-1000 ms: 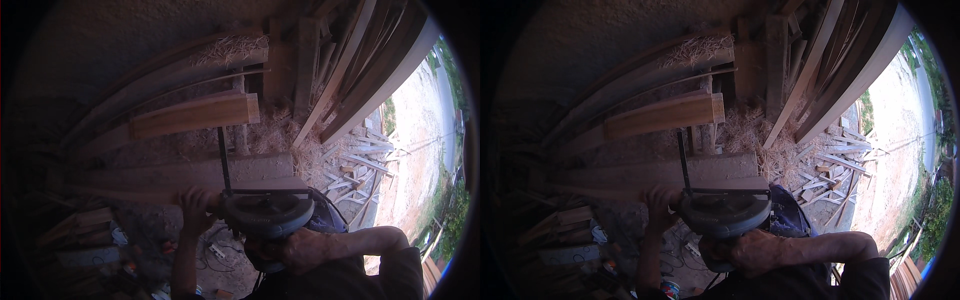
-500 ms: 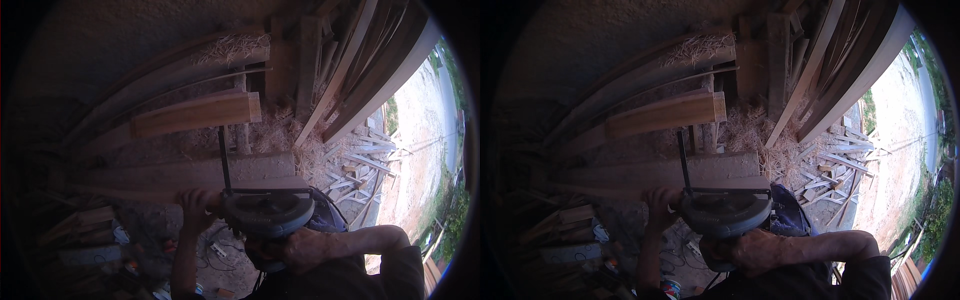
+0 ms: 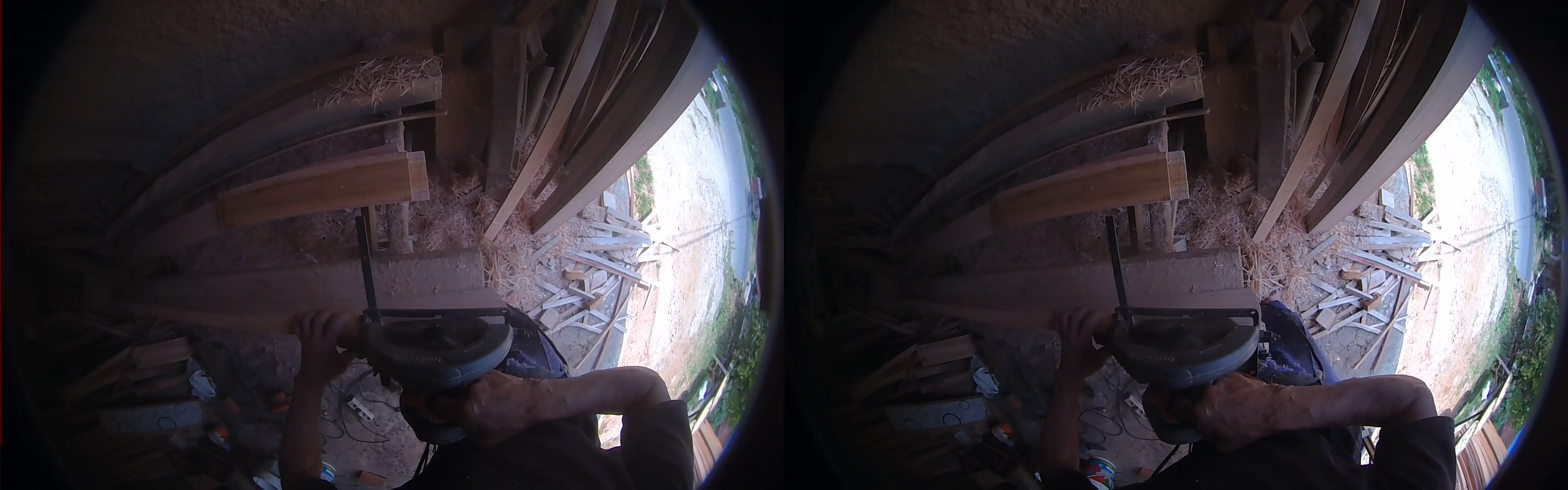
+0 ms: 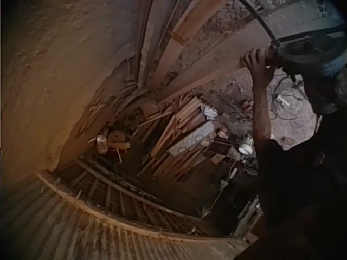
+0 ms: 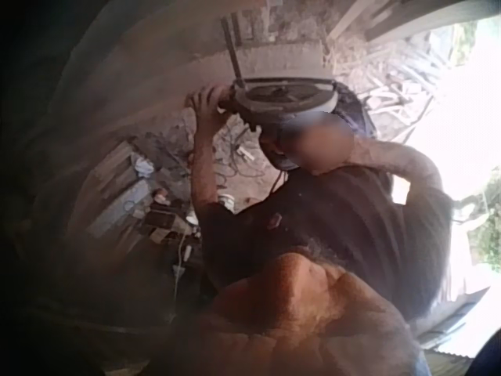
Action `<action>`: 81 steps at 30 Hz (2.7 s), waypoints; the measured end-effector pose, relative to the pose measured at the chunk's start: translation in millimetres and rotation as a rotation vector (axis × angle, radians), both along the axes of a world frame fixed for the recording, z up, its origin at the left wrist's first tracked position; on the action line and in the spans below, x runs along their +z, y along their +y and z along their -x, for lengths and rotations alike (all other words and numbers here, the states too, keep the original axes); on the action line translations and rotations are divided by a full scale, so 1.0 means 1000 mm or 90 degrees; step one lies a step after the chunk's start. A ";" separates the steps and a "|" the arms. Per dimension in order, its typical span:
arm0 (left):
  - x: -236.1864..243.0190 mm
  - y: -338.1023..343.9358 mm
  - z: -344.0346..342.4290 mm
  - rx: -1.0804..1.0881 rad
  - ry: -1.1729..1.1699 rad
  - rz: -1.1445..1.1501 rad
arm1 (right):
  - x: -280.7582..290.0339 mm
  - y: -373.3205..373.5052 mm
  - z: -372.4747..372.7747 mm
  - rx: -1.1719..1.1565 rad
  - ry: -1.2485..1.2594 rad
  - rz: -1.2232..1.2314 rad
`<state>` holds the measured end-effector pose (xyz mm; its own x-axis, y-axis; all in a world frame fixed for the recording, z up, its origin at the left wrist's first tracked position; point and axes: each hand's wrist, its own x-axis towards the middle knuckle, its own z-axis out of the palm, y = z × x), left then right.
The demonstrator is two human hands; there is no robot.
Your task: The person cuts a wooden board using a circular saw and moves the cut piece aside.
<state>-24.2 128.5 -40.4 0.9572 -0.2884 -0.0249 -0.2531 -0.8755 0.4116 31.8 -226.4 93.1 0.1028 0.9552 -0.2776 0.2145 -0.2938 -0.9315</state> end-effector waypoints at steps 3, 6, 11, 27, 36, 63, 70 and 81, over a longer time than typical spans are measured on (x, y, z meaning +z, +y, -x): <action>-0.002 0.003 0.001 -0.001 0.007 0.004 | 0.001 -0.001 -0.001 -0.015 0.005 -0.014; -0.003 0.005 0.003 -0.001 0.028 0.004 | -0.009 -0.002 0.008 -0.055 -0.027 -0.058; 0.002 0.003 0.000 -0.006 0.034 0.013 | -0.020 -0.003 0.017 -0.077 -0.069 -0.079; -0.005 0.011 0.004 -0.012 0.018 0.044 | -0.024 -0.001 0.015 -0.090 -0.060 -0.113; 0.002 0.008 0.005 0.016 0.022 0.044 | -0.027 -0.001 0.016 -0.044 -0.034 -0.062; -0.005 0.018 0.004 -0.014 0.037 0.057 | -0.027 0.000 0.008 -0.030 -0.016 -0.056; -0.001 0.019 0.003 -0.014 0.054 0.059 | -0.028 -0.001 0.005 -0.045 -0.012 -0.103; -0.001 0.018 0.004 -0.006 0.025 0.057 | -0.034 -0.002 0.007 -0.039 -0.001 -0.091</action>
